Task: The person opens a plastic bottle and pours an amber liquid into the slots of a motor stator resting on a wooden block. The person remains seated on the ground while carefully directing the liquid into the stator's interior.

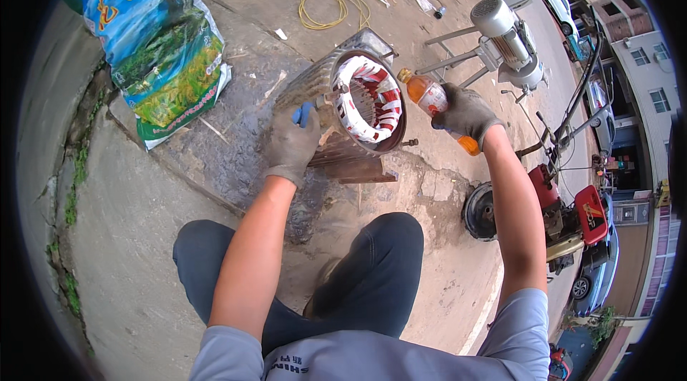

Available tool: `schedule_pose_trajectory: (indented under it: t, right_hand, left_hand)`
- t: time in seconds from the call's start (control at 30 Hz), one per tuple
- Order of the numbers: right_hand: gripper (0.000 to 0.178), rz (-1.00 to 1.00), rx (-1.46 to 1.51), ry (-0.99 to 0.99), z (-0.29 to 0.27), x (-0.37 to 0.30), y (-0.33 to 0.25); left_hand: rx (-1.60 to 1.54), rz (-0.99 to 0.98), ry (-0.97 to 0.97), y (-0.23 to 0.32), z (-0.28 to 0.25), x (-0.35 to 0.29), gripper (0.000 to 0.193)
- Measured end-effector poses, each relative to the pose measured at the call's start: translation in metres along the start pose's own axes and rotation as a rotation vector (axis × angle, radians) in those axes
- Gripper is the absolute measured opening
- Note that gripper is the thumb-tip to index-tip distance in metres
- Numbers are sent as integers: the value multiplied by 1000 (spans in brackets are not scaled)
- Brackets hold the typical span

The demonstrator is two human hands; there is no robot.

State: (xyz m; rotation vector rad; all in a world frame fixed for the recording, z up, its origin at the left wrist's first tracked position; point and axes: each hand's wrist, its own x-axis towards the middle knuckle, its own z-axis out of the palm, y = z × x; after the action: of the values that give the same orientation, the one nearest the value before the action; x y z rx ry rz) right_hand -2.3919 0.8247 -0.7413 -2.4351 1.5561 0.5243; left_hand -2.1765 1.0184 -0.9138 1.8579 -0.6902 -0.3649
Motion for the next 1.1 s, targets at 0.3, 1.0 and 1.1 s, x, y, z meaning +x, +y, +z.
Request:
schedule_pose_trajectory:
  t: [0.3, 1.0, 1.1]
  right_hand:
    - [64, -187, -68, -9, 13, 24, 23]
    - [58, -136, -276, 21, -11, 17, 19]
    - [58, -180, -304, 36, -15, 19, 9]
  left_hand:
    - [101, -107, 58, 6, 12, 0, 37]
    - [-70, 132, 175, -4, 28, -1, 33]
    - [-76, 133, 169, -8, 31, -5, 34]
